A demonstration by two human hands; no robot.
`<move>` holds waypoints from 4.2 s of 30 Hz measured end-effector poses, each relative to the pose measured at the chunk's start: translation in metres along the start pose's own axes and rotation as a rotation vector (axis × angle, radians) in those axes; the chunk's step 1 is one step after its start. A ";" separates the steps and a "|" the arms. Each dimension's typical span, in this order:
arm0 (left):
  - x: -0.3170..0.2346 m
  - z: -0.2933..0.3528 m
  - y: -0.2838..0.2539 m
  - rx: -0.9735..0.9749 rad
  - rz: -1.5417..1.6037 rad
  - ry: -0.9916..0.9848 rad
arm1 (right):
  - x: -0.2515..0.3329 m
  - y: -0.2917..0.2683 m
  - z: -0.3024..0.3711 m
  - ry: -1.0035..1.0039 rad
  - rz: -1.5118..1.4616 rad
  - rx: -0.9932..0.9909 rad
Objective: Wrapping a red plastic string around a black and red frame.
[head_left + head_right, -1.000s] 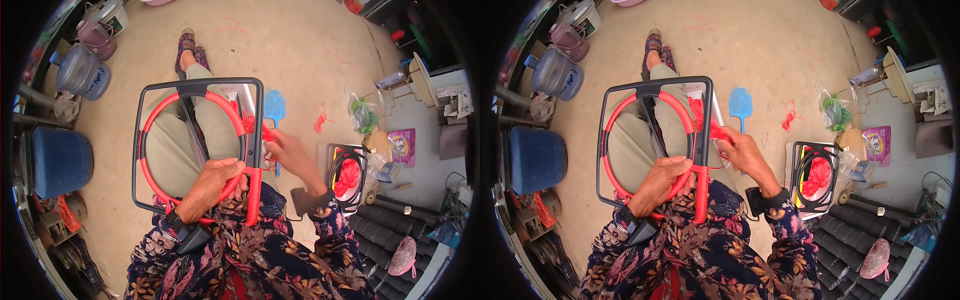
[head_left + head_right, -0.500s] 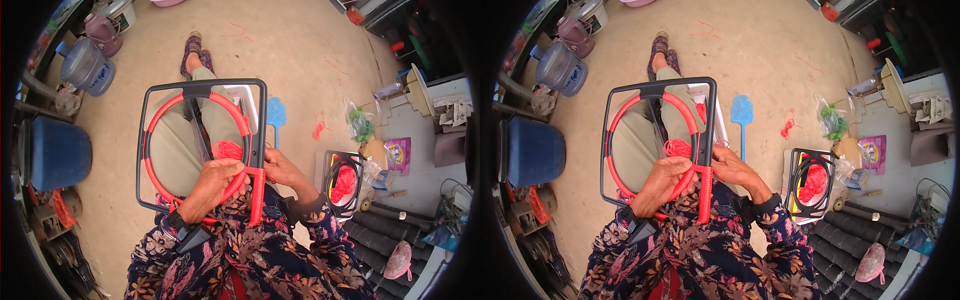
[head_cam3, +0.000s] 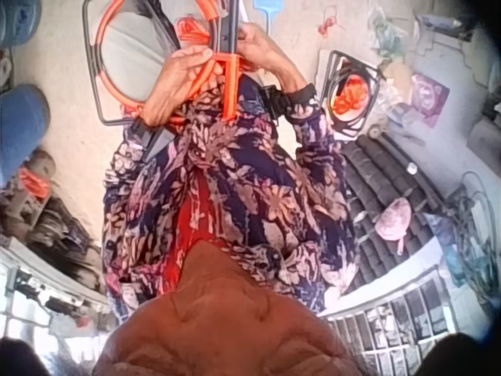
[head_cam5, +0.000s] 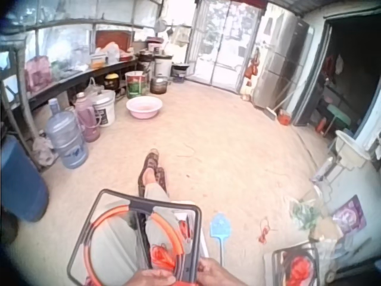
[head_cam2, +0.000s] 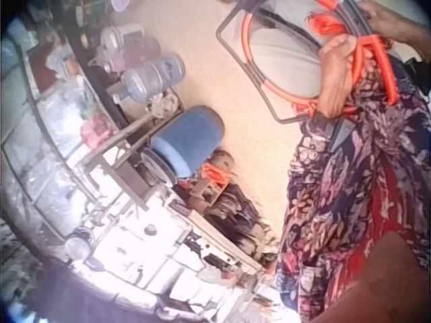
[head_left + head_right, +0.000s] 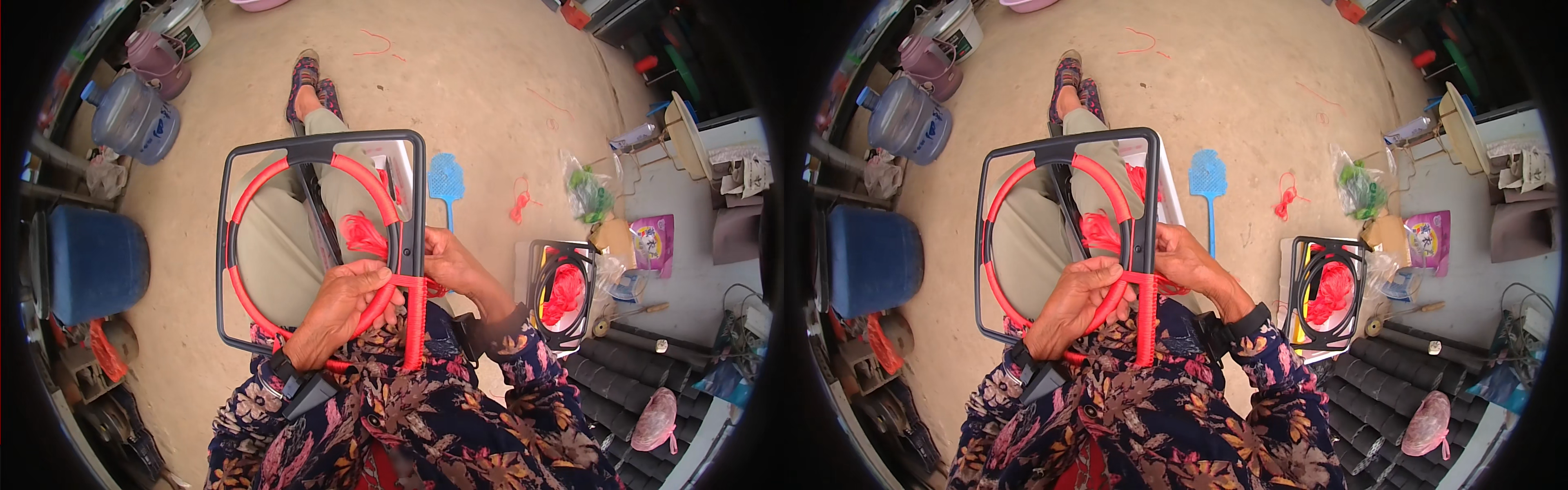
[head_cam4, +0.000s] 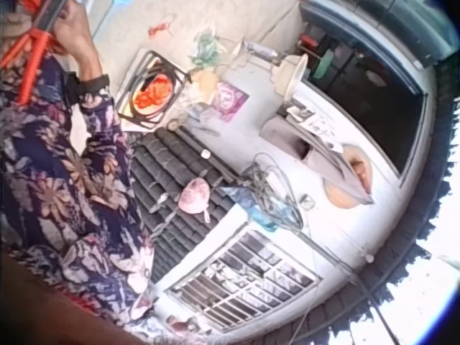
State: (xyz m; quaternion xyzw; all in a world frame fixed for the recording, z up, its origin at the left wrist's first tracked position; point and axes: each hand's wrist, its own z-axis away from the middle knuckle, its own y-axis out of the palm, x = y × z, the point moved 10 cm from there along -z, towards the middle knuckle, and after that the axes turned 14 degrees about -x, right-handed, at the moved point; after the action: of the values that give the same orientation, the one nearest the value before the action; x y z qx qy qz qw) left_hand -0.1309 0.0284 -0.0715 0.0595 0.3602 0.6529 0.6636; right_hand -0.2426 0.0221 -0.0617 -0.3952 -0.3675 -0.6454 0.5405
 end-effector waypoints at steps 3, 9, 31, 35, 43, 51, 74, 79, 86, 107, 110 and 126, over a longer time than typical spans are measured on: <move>0.001 -0.003 -0.001 0.003 0.013 -0.002 | -0.008 0.001 -0.004 0.041 -0.012 0.000; 0.003 -0.005 -0.002 0.003 0.011 -0.001 | -0.013 -0.001 -0.003 0.052 -0.094 -0.030; -0.002 -0.006 -0.006 -0.085 -0.049 0.086 | 0.140 -0.008 0.020 -0.775 0.612 -0.396; -0.004 -0.003 -0.002 -0.126 -0.061 0.119 | 0.113 0.066 0.002 -1.029 1.253 -0.032; -0.015 0.000 -0.011 -0.283 -0.082 0.280 | 0.090 0.088 0.006 -1.081 1.336 0.191; -0.004 -0.010 -0.005 -0.201 -0.079 0.174 | 0.116 0.056 0.009 -1.070 1.080 0.026; -0.006 -0.002 0.000 0.013 0.051 0.131 | -0.004 -0.035 0.026 -0.013 0.403 0.086; -0.004 -0.006 0.004 0.031 0.088 0.097 | 0.044 -0.125 0.048 -0.101 0.123 -0.437; 0.001 -0.011 0.001 0.012 0.052 0.070 | 0.110 -0.104 0.041 -0.500 -0.851 -0.158; -0.007 0.000 0.003 0.020 0.075 0.094 | -0.041 -0.162 0.108 0.206 -0.200 -0.705; -0.006 -0.004 0.004 0.038 0.068 0.092 | -0.025 -0.073 0.063 0.217 -0.287 -0.358; -0.005 -0.001 0.006 0.022 0.064 0.118 | -0.024 -0.017 0.073 0.262 -0.292 -0.097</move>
State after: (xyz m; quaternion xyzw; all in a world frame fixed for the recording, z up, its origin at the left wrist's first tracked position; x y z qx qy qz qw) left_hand -0.1355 0.0239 -0.0668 0.0395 0.4037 0.6721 0.6195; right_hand -0.2485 0.1004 -0.0534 -0.2759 -0.3158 -0.7799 0.4647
